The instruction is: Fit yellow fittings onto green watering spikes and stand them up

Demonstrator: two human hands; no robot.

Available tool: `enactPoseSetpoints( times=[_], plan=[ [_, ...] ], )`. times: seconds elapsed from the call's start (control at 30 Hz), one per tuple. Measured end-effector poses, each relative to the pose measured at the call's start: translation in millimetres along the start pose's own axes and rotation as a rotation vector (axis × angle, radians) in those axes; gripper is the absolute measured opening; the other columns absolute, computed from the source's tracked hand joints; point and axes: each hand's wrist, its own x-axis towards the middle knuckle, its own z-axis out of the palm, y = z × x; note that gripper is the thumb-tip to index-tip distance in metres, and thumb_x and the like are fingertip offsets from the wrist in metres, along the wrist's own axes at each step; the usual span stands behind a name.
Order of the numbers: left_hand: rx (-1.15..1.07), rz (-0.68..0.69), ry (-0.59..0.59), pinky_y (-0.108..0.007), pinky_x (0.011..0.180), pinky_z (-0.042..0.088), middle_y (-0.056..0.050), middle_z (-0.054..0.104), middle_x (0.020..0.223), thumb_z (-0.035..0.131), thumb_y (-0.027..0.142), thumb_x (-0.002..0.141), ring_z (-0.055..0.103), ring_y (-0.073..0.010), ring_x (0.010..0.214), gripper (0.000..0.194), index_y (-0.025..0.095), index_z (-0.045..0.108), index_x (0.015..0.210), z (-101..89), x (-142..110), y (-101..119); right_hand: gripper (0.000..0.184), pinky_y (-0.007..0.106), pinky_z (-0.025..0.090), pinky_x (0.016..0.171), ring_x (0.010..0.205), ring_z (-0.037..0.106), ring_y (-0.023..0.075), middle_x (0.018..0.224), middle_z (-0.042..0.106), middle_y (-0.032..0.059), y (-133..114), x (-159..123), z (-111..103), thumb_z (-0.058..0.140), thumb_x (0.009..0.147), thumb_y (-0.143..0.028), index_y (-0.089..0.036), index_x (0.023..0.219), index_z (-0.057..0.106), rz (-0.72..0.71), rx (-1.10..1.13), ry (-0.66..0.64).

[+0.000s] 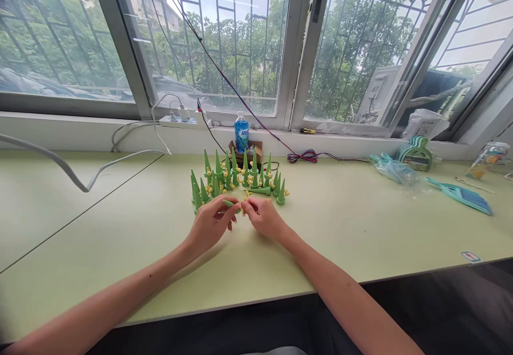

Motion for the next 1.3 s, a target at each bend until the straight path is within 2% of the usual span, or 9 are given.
enactPoseSetpoints(
  times=[0.13, 0.23, 0.37, 0.53, 0.67, 0.87, 1.07, 1.17, 1.3],
  plan=[
    [0.026, 0.033, 0.064, -0.02, 0.049, 0.052, -0.005, 0.054, 0.103, 0.054, 0.032, 0.089, 0.061, -0.0095, 0.068, 0.017, 0.02, 0.057, 0.101, -0.8, 0.5, 2.0, 0.037, 0.025, 0.031, 0.05, 0.049, 0.038, 0.0109, 0.055, 0.046, -0.003, 3.4, 1.7, -3.0, 0.043, 0.096, -0.045, -0.019, 0.07, 0.048, 0.018, 0.006, 0.13],
    [0.025, -0.008, 0.102, -0.019, 0.049, 0.049, -0.003, 0.054, 0.097, 0.051, 0.033, 0.09, 0.059, -0.0085, 0.064, 0.018, 0.02, 0.052, 0.103, -2.0, 1.0, 3.3, 0.035, 0.024, 0.032, 0.05, 0.05, 0.039, 0.0109, 0.058, 0.048, -0.0025, 6.8, 2.8, -6.1, 0.044, 0.096, -0.046, -0.02, 0.073, 0.049, 0.017, 0.024, 0.203],
    [-0.045, -0.131, 0.038, -0.019, 0.043, 0.043, 0.003, 0.053, 0.074, 0.046, 0.042, 0.094, 0.051, -0.0068, 0.048, 0.028, 0.021, 0.047, 0.112, -2.1, 0.8, 6.1, 0.03, 0.024, 0.034, 0.052, 0.054, 0.042, 0.0111, 0.065, 0.052, -0.0011, 5.1, 1.9, -8.7, 0.046, 0.096, -0.042, -0.019, 0.077, 0.053, -0.05, 0.036, 0.199],
    [-0.151, -0.179, -0.063, -0.022, 0.041, 0.043, 0.005, 0.051, 0.069, 0.043, 0.048, 0.094, 0.052, -0.0091, 0.046, 0.039, 0.021, 0.044, 0.124, 0.2, -0.5, 6.0, 0.024, 0.024, 0.037, 0.057, 0.061, 0.048, 0.0124, 0.069, 0.056, 0.0008, -1.3, -0.4, -7.6, 0.048, 0.094, -0.034, -0.018, 0.078, 0.057, -0.141, -0.023, 0.148],
    [-0.179, -0.155, -0.077, -0.022, 0.042, 0.044, 0.006, 0.044, 0.066, 0.045, 0.046, 0.094, 0.054, -0.0104, 0.048, 0.034, 0.021, 0.047, 0.117, 0.2, -0.5, 3.0, 0.024, 0.024, 0.036, 0.056, 0.058, 0.046, 0.0118, 0.065, 0.053, -0.0002, -1.2, -1.6, -5.3, 0.049, 0.094, -0.033, -0.018, 0.076, 0.056, -0.125, -0.014, 0.133],
    [-0.154, -0.132, -0.08, -0.022, 0.044, 0.043, 0.006, 0.05, 0.067, 0.049, 0.04, 0.092, 0.053, -0.009, 0.048, 0.023, 0.023, 0.048, 0.107, -1.8, -1.9, 3.3, 0.032, 0.024, 0.029, 0.049, 0.049, 0.034, 0.0102, 0.055, 0.042, -0.0038, 2.1, -2.8, -2.7, 0.046, 0.095, -0.041, -0.019, 0.072, 0.052, -0.053, 0.025, 0.109],
    [-0.047, -0.067, -0.093, -0.02, 0.046, 0.041, 0.007, 0.049, 0.058, 0.048, 0.033, 0.092, 0.047, -0.0074, 0.045, 0.012, 0.022, 0.048, 0.09, -2.5, -2.7, 5.1, 0.045, 0.024, 0.029, 0.045, 0.044, 0.035, 0.0091, 0.049, 0.041, -0.0043, 2.8, -2.0, 1.6, 0.042, 0.096, -0.05, -0.02, 0.063, 0.04, 0.029, 0.131, 0.064],
    [0.014, -0.015, -0.074, -0.02, 0.047, 0.04, 0.007, 0.049, 0.057, 0.049, 0.03, 0.092, 0.046, -0.0068, 0.044, 0.01, 0.021, 0.049, 0.088, -2.0, -2.8, 2.4, 0.046, 0.023, 0.028, 0.043, 0.041, 0.034, 0.0084, 0.046, 0.039, -0.0054, 2.7, -1.3, 4.0, 0.041, 0.096, -0.053, -0.021, 0.063, 0.038, 0.07, 0.213, 0.033],
    [0.052, 0.043, -0.053, -0.021, 0.048, 0.043, 0.005, 0.05, 0.062, 0.049, 0.03, 0.092, 0.051, -0.0082, 0.048, 0.009, 0.021, 0.05, 0.09, -1.1, -3.2, -2.0, 0.047, 0.023, 0.027, 0.039, 0.037, 0.03, 0.0075, 0.044, 0.033, -0.0076, 3.4, -0.6, 6.0, 0.042, 0.094, -0.056, -0.022, 0.063, 0.034, 0.117, 0.324, -0.006]
  ],
)
